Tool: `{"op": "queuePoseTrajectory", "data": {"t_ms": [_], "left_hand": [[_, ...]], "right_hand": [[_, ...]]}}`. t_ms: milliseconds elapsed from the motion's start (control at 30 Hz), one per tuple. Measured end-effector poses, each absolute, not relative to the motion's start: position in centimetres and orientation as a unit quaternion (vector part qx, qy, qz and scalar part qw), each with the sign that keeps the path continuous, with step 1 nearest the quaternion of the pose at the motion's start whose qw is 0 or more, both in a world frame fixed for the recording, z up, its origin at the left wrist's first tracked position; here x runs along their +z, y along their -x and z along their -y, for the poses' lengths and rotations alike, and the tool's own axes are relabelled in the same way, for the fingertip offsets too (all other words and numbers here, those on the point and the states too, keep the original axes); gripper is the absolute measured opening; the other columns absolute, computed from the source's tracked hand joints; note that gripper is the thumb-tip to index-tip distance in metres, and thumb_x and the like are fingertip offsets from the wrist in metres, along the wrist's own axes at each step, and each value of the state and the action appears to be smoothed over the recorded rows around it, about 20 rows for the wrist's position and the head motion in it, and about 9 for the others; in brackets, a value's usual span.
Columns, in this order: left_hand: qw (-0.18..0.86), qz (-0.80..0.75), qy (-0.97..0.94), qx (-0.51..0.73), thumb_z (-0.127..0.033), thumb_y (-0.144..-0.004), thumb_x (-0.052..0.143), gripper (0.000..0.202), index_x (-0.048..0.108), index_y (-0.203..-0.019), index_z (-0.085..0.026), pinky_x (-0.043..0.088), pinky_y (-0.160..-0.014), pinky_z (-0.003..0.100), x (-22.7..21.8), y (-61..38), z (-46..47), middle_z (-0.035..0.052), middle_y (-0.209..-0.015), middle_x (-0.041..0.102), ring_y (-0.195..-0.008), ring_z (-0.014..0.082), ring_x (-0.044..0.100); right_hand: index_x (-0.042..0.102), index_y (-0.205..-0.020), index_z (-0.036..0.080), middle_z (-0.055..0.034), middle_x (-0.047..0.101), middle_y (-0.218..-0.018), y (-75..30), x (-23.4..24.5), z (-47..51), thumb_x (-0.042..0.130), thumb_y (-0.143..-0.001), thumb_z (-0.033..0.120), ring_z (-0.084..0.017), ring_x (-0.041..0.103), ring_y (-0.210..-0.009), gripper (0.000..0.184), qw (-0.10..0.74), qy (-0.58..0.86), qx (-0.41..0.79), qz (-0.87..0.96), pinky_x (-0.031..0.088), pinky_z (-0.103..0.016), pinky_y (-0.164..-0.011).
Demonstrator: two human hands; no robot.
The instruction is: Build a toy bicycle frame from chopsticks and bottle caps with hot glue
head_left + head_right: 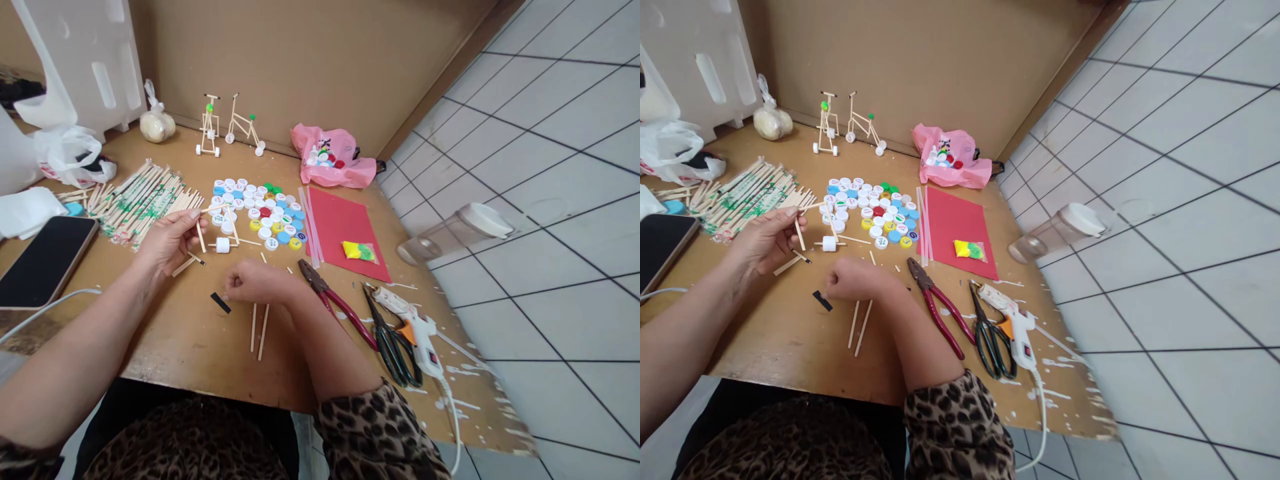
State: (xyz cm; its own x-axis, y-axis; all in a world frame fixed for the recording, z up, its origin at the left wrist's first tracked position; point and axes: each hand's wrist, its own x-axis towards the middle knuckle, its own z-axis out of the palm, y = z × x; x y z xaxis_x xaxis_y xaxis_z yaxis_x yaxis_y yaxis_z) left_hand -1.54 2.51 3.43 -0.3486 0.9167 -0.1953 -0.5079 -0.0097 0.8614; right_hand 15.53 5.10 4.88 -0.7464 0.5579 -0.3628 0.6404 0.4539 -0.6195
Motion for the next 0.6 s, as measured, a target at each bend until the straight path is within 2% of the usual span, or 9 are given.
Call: {"op": "queuePoseTrajectory", "data": {"t_ms": [33,100,200,267,367,500,600], "left_hand": [[0.521,-0.469,-0.229,0.676,-0.019,-0.062,0.081,0.016,0.067,-0.068,-0.013,0.042,-0.042,0.012,3.2,1.5,-2.6,-0.0016,-0.058,0.065,-0.048,0.0054,0.055],[0.505,-0.475,-0.247,0.677,-0.021,-0.061,0.081,0.016,0.068,-0.067,-0.013,0.042,-0.043,0.014,3.0,1.5,-2.6,-0.0009,-0.059,0.066,-0.049,0.0067,0.055],[0.479,-0.494,-0.284,0.668,-0.027,-0.059,0.083,0.019,0.071,-0.067,-0.015,0.044,-0.047,0.018,3.1,1.3,-2.5,0.0010,-0.061,0.068,-0.053,0.0098,0.058],[0.466,-0.514,-0.311,0.650,-0.030,-0.058,0.085,0.021,0.072,-0.067,-0.016,0.047,-0.050,0.021,3.3,1.2,-2.3,0.0022,-0.062,0.070,-0.055,0.0110,0.059],[0.452,-0.539,-0.341,0.624,-0.030,-0.057,0.086,0.021,0.074,-0.067,-0.017,0.049,-0.053,0.022,3.7,1.1,-2.1,0.0025,-0.062,0.071,-0.054,0.0111,0.059],[0.436,-0.540,-0.359,0.624,-0.027,-0.059,0.084,0.016,0.074,-0.068,-0.017,0.049,-0.054,0.023,3.7,1.1,-2.2,0.0023,-0.063,0.072,-0.052,0.0102,0.057],[0.424,-0.549,-0.358,0.625,-0.024,-0.063,0.081,0.011,0.075,-0.070,-0.017,0.050,-0.055,0.023,3.6,1.1,-2.3,0.0027,-0.066,0.073,-0.054,0.0110,0.058]], "right_hand": [[0.055,-0.050,0.019,0.0064,0.045,-0.046,-16.2,5.3,-5.4,0.069,-0.071,0.023,-0.008,0.037,-0.047,0.026,0.067,-0.318,-0.436,-0.839,0.025,-0.025,-0.049],[0.059,-0.055,0.018,0.0065,0.048,-0.050,-17.5,6.0,-6.1,0.067,-0.074,0.035,-0.008,0.038,-0.049,0.026,0.000,-0.308,-0.509,-0.804,0.028,-0.024,-0.051],[0.060,-0.066,0.018,0.0054,0.052,-0.058,-18.3,5.6,-7.2,0.067,-0.071,0.040,-0.008,0.043,-0.054,0.023,-0.216,-0.392,-0.521,-0.727,0.033,-0.024,-0.054],[0.061,-0.075,0.018,0.0053,0.054,-0.062,-17.9,4.5,-7.8,0.071,-0.067,0.035,-0.009,0.046,-0.057,0.021,-0.300,-0.432,-0.502,-0.686,0.036,-0.024,-0.057],[0.064,-0.083,0.018,0.0058,0.053,-0.062,-16.7,2.7,-8.3,0.072,-0.065,0.031,-0.009,0.046,-0.057,0.024,-0.314,-0.440,-0.505,-0.673,0.037,-0.024,-0.057],[0.066,-0.073,0.017,0.0046,0.055,-0.062,-15.6,1.6,-8.6,0.068,-0.068,0.027,-0.010,0.047,-0.057,0.012,-0.284,-0.421,-0.511,-0.694,0.036,-0.023,-0.057],[0.066,-0.067,0.017,0.0054,0.051,-0.057,-15.4,1.4,-8.7,0.066,-0.071,0.029,-0.009,0.042,-0.054,0.013,-0.283,-0.428,-0.491,-0.704,0.032,-0.023,-0.054]]}}
